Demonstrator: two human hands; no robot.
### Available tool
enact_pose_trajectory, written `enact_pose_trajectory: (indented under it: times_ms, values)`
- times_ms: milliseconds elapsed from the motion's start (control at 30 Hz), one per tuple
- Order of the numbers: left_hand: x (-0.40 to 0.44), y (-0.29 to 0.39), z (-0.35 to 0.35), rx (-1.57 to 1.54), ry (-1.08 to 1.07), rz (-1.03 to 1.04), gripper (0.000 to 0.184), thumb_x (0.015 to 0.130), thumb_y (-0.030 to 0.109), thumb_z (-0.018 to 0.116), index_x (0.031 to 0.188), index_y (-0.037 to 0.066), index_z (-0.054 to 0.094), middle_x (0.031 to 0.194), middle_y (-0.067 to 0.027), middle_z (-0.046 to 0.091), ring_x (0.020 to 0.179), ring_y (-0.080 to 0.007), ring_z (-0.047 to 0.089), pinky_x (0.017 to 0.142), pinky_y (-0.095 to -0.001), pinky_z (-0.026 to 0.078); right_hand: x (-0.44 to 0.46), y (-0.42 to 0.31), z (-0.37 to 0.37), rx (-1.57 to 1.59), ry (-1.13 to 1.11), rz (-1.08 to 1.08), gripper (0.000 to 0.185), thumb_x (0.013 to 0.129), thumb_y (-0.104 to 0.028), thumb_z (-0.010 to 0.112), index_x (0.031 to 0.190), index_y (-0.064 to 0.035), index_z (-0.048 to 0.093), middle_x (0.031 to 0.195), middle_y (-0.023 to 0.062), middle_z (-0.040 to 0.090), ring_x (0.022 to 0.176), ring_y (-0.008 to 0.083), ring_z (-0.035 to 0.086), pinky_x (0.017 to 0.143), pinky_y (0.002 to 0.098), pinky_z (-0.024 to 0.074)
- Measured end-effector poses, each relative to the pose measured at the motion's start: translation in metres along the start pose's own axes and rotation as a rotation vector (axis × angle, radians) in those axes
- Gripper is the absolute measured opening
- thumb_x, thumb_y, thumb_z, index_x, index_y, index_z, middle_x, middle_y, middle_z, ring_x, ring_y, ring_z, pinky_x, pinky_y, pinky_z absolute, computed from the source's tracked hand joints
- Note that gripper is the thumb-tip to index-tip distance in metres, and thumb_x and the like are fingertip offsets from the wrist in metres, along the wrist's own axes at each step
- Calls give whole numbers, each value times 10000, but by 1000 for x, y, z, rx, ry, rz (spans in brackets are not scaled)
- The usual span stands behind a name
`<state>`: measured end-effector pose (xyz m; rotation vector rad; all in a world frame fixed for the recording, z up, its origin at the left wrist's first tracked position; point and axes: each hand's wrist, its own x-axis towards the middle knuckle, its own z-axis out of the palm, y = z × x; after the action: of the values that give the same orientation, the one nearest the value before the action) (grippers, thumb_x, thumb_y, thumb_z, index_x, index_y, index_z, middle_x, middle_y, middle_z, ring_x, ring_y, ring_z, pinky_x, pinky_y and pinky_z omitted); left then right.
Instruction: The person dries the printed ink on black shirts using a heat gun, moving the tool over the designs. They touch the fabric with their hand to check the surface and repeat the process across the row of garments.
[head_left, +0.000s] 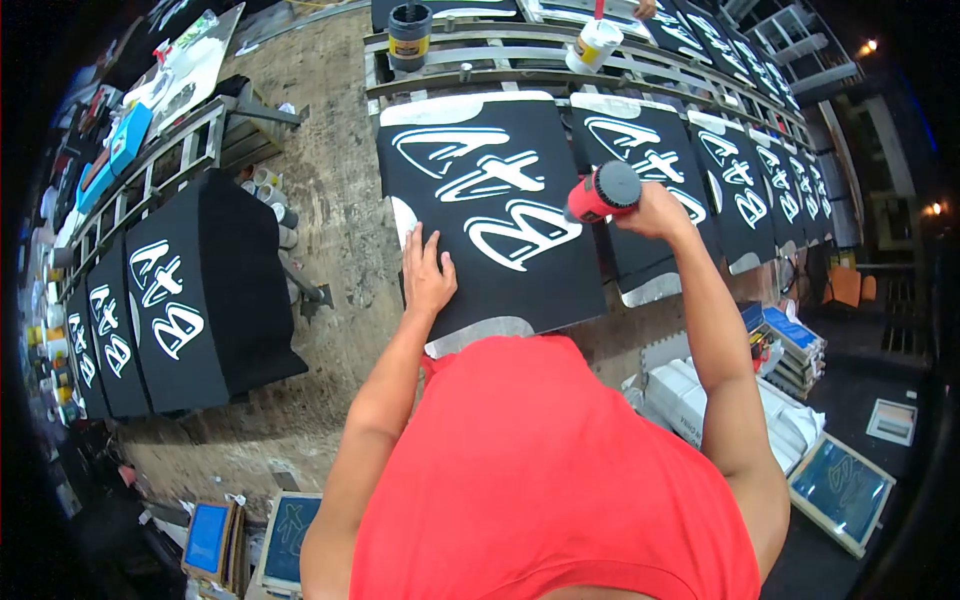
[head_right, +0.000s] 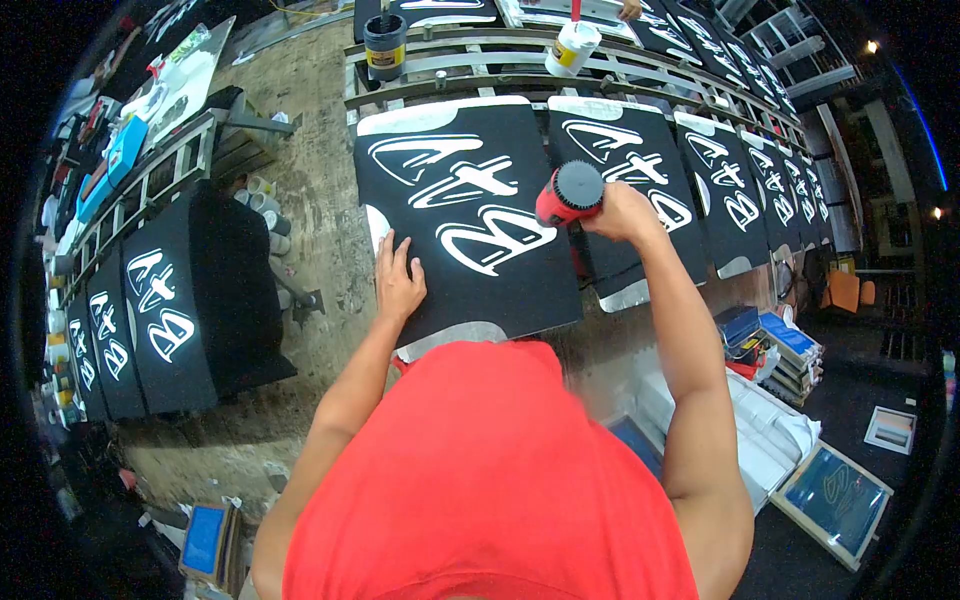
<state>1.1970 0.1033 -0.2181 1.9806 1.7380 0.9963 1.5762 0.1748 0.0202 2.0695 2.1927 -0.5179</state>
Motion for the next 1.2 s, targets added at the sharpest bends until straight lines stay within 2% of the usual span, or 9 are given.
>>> enact_pose_trajectory:
  times_ms: [200, 267, 333, 400, 733, 800, 1100, 1133, 1200]
  values:
    - [0, 1, 0, 7, -1, -13, 449, 958, 153, 606, 1388, 21, 606, 1609, -257, 395, 1492, -482, 363, 1229, -553, 312, 22, -21, -3, -13, 52, -119, 366, 684, -297, 812, 945, -45, 768, 897, 239, 739, 868, 426, 717, 748, 461, 585]
    - [0, 1, 0, 1, 5, -17, 450, 957, 151, 611, 1389, 22, 605, 1607, -256, 397, 1491, -482, 364, 1228, -553, 313, 27, -38, -15, 21, -163, 91, 384, 704, -293, 820, 1027, -91, 774, 921, 193, 761, 863, 398, 728, 743, 442, 577]
    - [0, 0, 0, -6, 9, -21, 451, 956, 149, 616, 1390, 24, 604, 1605, -255, 399, 1490, -481, 365, 1227, -554, 314, 36, -36, -8, -15, -120, -2, 387, 699, -299, 831, 1022, -93, 776, 895, 185, 761, 844, 399, 725, 736, 439, 577]
    - [0, 0, 0, -2, -1, -17, 475, 946, 167, 626, 1397, 20, 591, 1604, -248, 402, 1495, -483, 358, 1224, -561, 316, 38, -47, -6, 9, 8, -150, 399, 697, -332, 828, 962, -41, 769, 901, 224, 747, 877, 398, 725, 770, 466, 587]
    - [-1, 1, 1, 14, 22, -16, 481, 947, 178, 629, 1398, 17, 586, 1607, -241, 397, 1496, -472, 362, 1227, -555, 315, 57, -75, 7, -38, -100, -137, 417, 690, -353, 835, 969, -48, 782, 968, 234, 751, 943, 411, 726, 830, 486, 596]
    - [-2, -1, 3, 12, 19, -22, 479, 949, 177, 626, 1397, 15, 585, 1607, -242, 394, 1495, -472, 361, 1229, -551, 315, 55, -62, 22, -43, -18, -260, 398, 694, -338, 829, 966, -52, 782, 981, 229, 754, 957, 419, 722, 839, 489, 598]
    - [-1, 0, 3, 39, 16, -12, 474, 961, 205, 614, 1397, 20, 588, 1606, -242, 393, 1497, -469, 358, 1229, -548, 314, 9, -55, 3, -100, -189, -128, 382, 690, -317, 826, 959, -51, 774, 930, 224, 754, 917, 420, 725, 824, 484, 599]
    - [-2, 1, 2, 40, 14, -12, 474, 961, 205, 614, 1397, 20, 588, 1606, -242, 393, 1497, -469, 358, 1229, -548, 314, 8, -55, 7, -99, -191, -127, 382, 690, -317, 826, 959, -51, 774, 930, 224, 754, 917, 420, 725, 824, 484, 599]
    - [-1, 1, 1, 29, 20, -7, 473, 959, 201, 618, 1395, 20, 590, 1602, -243, 399, 1493, -472, 363, 1228, -548, 316, 8, -58, 15, -9, -51, -248, 375, 687, -316, 829, 949, -53, 776, 909, 224, 752, 886, 419, 726, 798, 481, 602]
